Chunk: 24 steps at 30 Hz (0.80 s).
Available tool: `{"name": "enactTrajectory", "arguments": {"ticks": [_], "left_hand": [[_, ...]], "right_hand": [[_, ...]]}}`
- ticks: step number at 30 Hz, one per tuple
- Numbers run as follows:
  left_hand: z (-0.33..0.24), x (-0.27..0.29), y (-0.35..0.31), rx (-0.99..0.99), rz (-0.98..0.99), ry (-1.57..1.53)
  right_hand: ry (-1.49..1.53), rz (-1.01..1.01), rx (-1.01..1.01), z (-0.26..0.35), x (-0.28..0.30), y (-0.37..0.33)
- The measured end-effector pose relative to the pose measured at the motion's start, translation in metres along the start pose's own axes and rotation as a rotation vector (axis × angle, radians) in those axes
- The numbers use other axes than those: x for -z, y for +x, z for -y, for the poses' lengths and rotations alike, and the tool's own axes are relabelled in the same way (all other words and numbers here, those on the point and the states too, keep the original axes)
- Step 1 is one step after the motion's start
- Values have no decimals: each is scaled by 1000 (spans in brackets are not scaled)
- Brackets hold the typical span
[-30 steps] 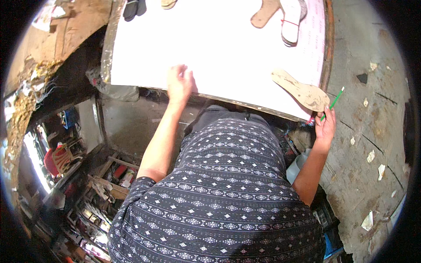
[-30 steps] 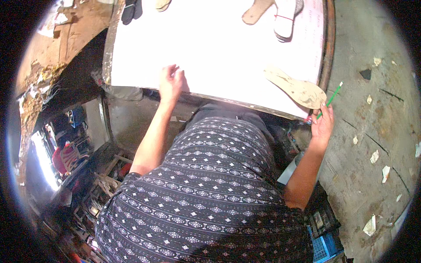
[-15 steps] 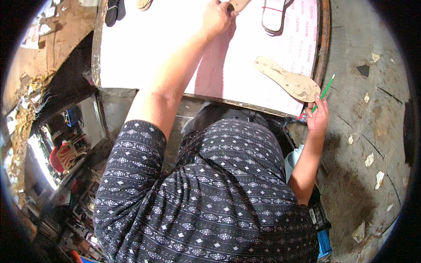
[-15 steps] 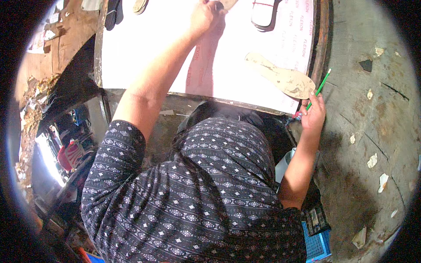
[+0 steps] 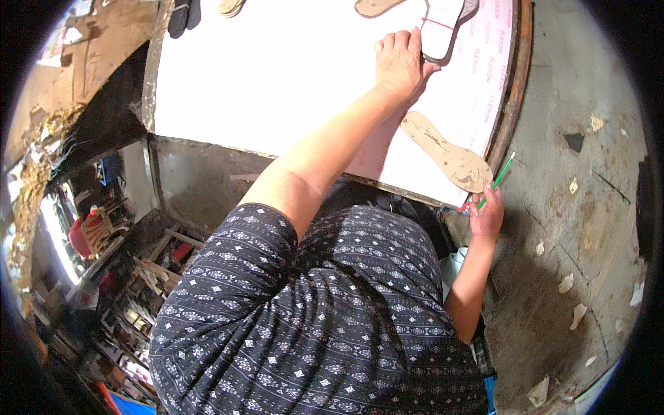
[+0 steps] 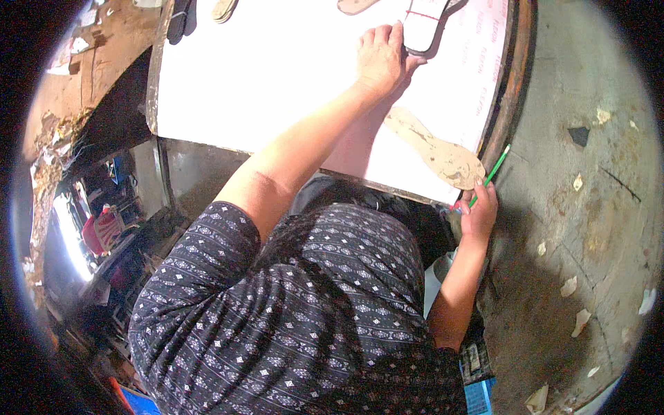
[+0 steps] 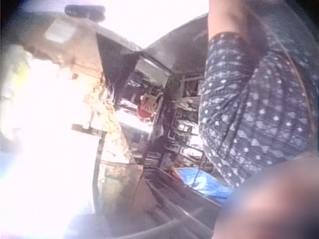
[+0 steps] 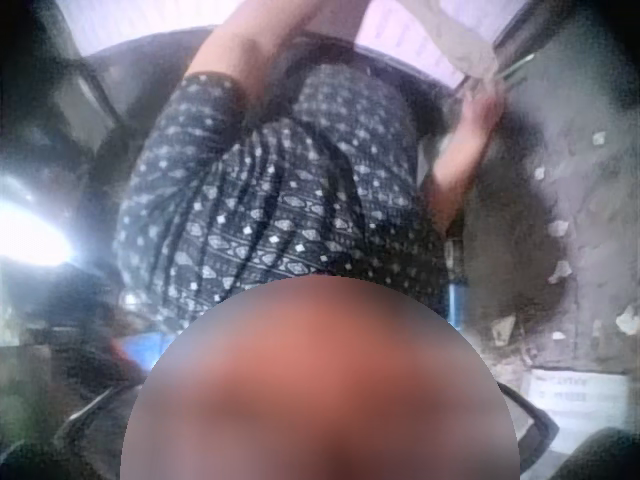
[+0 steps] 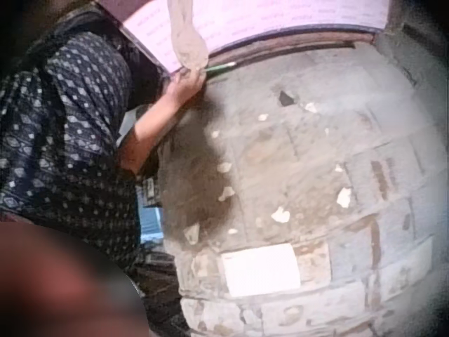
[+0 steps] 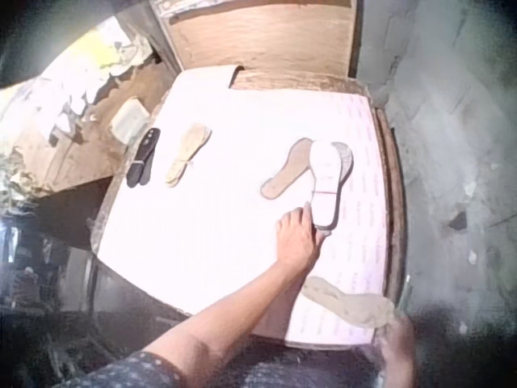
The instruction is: The person marks several shoe parts on a workbench using a green pencil. They handle a black insole, a tan sole, and a strap, drawing lines and dots on each piece while occasionally writing on a small paper note.
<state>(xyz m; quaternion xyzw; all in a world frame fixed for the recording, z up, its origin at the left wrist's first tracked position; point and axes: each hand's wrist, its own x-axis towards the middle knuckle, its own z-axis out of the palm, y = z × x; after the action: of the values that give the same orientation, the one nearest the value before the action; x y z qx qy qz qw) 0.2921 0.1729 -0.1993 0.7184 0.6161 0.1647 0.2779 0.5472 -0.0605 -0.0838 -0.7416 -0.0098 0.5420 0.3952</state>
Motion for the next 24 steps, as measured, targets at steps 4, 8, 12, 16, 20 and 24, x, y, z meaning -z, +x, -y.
{"name": "enactTrajectory", "arguments": {"ticks": [4,8,12,16,20,24], "left_hand": [[13,16,45,48,-178,140],[51,34,117,103,-66,104],[108,64,117,203,-116,-210],[134,97,-38,120,-148,26],[143,130,-203,46,-72,276],[150,142,-265,130,-113,451]], "right_hand": [[13,7,-52,1,-11,-6],[-333,56,112,7,-10,-5],[-32,32,36,12,-1,5],[29,64,26,9,5,21],[91,106,62,7,12,34],[252,141,57,11,20,51]]}}
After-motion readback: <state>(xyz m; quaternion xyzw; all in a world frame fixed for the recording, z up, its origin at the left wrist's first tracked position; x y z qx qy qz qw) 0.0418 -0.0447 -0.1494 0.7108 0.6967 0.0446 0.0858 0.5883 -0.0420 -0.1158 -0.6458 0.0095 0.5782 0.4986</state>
